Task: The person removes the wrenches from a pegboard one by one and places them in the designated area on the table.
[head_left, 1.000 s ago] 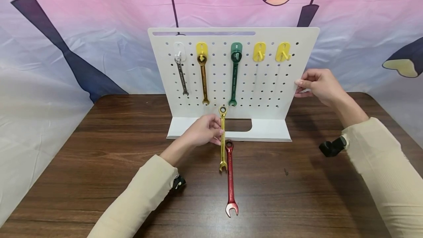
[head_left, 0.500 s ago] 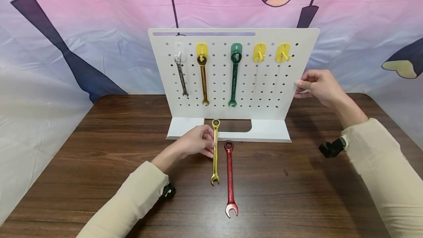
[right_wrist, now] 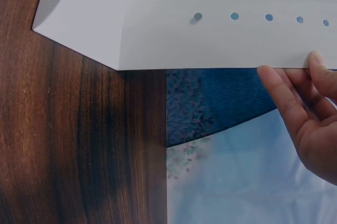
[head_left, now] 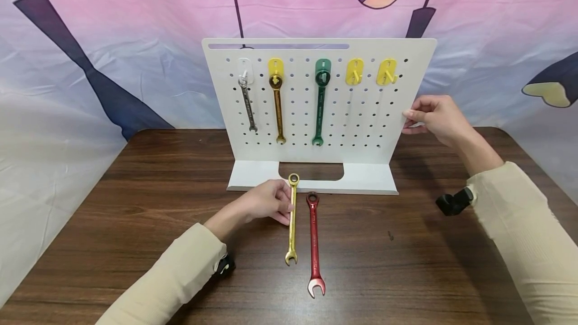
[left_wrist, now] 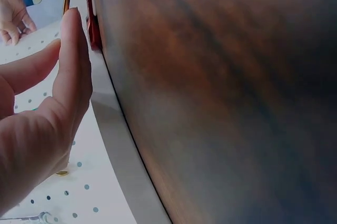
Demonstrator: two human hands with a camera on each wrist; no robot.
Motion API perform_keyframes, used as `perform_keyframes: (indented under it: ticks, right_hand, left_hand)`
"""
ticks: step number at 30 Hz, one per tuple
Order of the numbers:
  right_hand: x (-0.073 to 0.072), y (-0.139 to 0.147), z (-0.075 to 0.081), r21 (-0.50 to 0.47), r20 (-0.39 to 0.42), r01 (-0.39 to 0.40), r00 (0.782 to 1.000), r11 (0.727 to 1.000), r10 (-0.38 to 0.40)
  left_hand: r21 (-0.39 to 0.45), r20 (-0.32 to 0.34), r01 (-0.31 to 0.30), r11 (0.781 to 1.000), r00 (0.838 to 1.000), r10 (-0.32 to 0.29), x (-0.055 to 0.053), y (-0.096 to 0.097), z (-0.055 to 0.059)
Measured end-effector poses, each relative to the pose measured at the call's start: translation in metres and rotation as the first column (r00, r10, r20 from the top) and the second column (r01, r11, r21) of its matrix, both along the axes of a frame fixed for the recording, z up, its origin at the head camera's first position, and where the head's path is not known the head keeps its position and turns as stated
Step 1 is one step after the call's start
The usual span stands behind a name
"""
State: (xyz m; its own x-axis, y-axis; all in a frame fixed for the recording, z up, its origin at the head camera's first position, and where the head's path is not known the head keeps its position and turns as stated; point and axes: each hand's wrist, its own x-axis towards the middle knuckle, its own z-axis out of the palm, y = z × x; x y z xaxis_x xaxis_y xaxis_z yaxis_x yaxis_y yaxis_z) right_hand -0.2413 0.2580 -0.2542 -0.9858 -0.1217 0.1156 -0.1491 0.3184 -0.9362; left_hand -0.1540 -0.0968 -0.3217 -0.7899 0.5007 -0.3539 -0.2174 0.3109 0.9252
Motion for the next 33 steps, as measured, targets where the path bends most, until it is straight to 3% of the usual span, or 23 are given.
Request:
perform_keyframes:
  ticks: [16, 33]
  right_hand:
    - [0.0016, 0.001, 0.0011, 0.007, 0.017, 0.006, 1.0, 1.0, -0.006]
    - [0.0006, 0.0012, -0.0001, 0.026, 0.006, 0.01, 1.0, 1.0, -0.01]
  left_hand:
    - [-0.102, 0.018, -0.001, 0.995, 1.0, 0.003, 0.0064, -0.0009, -0.0027]
    - [-0.135, 0.048, 0.04, 0.99, 0.998, -0.034, 0.0102, -0.0012, -0.0046]
